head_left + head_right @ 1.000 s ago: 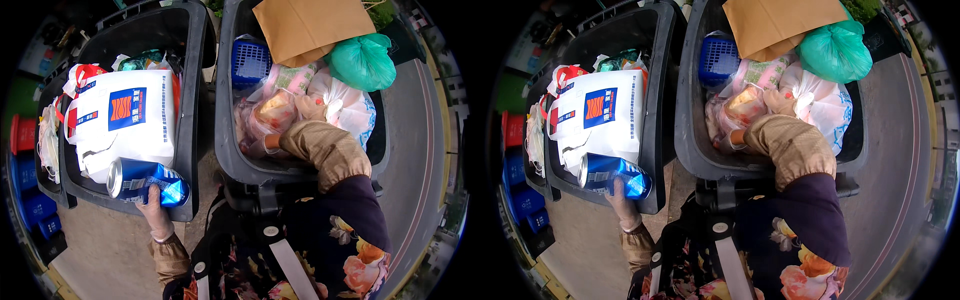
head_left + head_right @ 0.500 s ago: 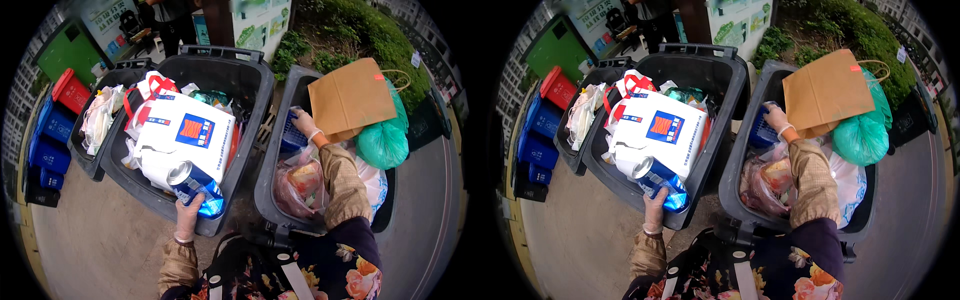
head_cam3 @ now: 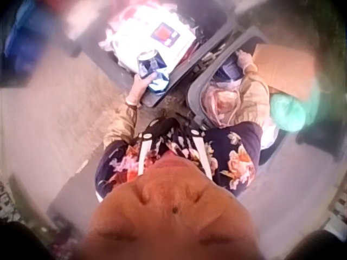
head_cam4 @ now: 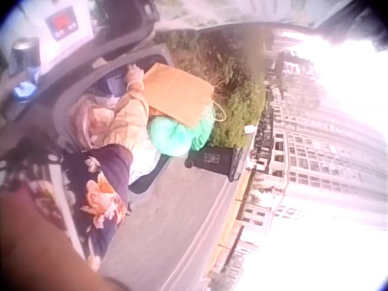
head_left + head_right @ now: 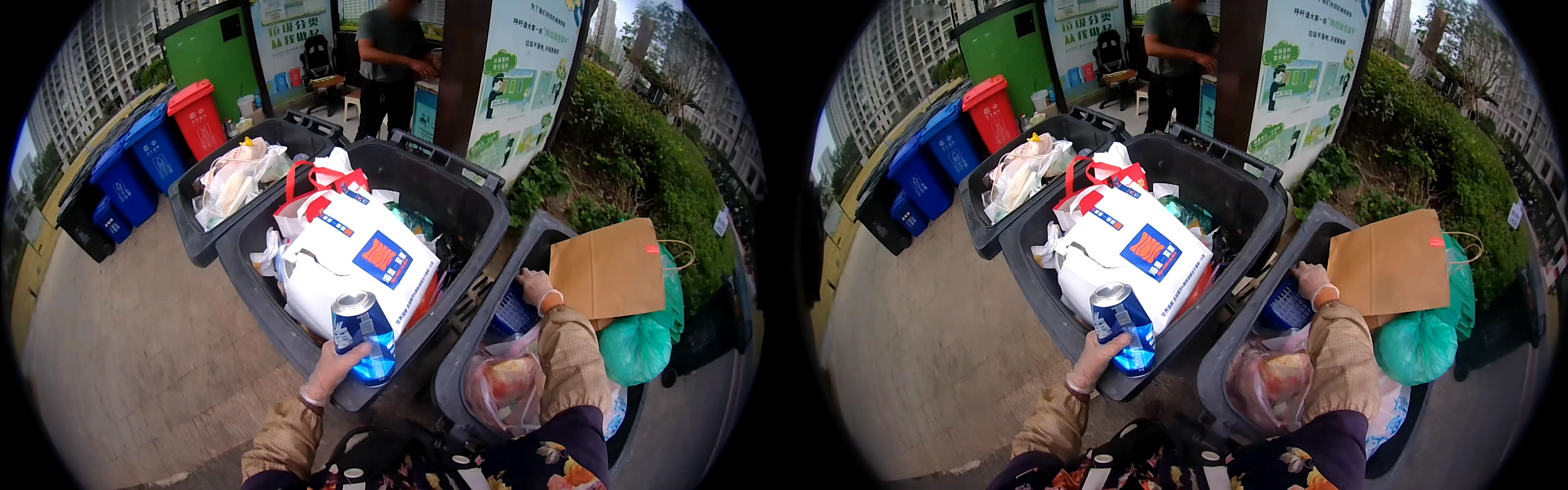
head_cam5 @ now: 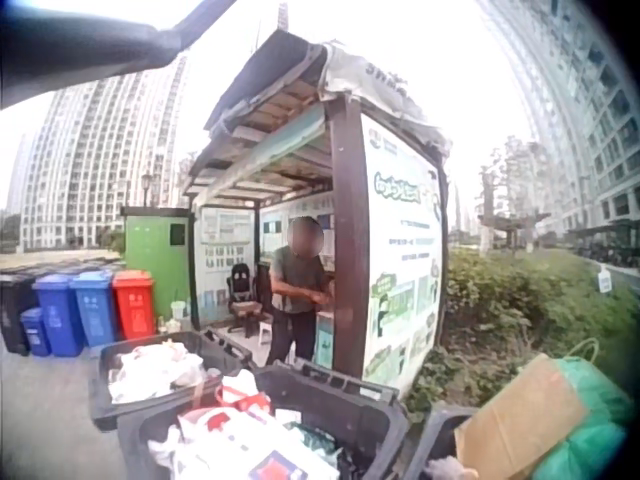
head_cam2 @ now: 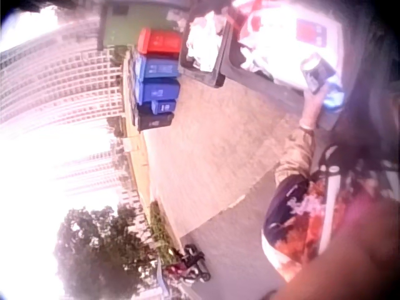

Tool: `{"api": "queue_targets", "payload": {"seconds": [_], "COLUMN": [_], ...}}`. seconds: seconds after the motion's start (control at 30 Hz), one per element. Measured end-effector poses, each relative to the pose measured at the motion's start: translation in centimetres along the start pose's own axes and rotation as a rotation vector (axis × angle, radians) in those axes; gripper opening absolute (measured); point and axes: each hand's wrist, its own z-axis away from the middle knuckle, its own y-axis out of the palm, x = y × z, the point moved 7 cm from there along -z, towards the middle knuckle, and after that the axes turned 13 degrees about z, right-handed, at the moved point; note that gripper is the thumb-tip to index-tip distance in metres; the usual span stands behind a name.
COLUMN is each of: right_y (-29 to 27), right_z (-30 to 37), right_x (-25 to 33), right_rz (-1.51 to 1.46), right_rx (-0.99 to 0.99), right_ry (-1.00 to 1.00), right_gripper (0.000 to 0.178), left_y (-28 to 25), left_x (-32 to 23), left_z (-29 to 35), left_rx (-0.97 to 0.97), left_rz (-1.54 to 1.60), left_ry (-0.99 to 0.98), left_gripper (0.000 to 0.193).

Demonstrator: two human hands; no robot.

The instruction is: The person puts on disposable gloves and sorts through a large trash bin to find recyclable items. They retrieve a toy bubble wand, a blue plastic basket, a metal can, and a paper bag, placing them into a blue recycling bin. The person then returns to the trash bin to continue sorting.

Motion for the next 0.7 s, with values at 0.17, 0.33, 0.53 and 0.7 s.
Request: {"api": "queue_targets", "payload": {"seconds": [0.17, 0.33, 0.53, 0.7], "right_y": [0.5, -2.9, -7.4, -12.0], "right_z": [-0.8, 2.1, 8.6, 7.9], "right_x": [0.5, 2.7, 2.0, -2.0], "right_rz": [0.352, 0.079, -0.029, -0.234], "right_rx": [0.065, -0.238, -0.066, -0.236], "right_ry": [0.034, -0.239, -0.389, -0.244], "right_gripper": [0.019, 0.018, 0.025, 0.024], "left_y": [0.6, -0.8, -0.3, -0.3], "left_x": [0.0, 0.5, 0.5, 0.3], "left_z": [-0.7, -0.2, -0.6, -0.8], "left_rx": [0.003, -0.115, -0.106, -0.097], "left_rz": [0.011, -0.001, 0.022, 0.014], "left_ry": [0.016, 0.02, 0.017, 0.027], "left_gripper": [0.039, 0.036, 0.037, 0.038]}}
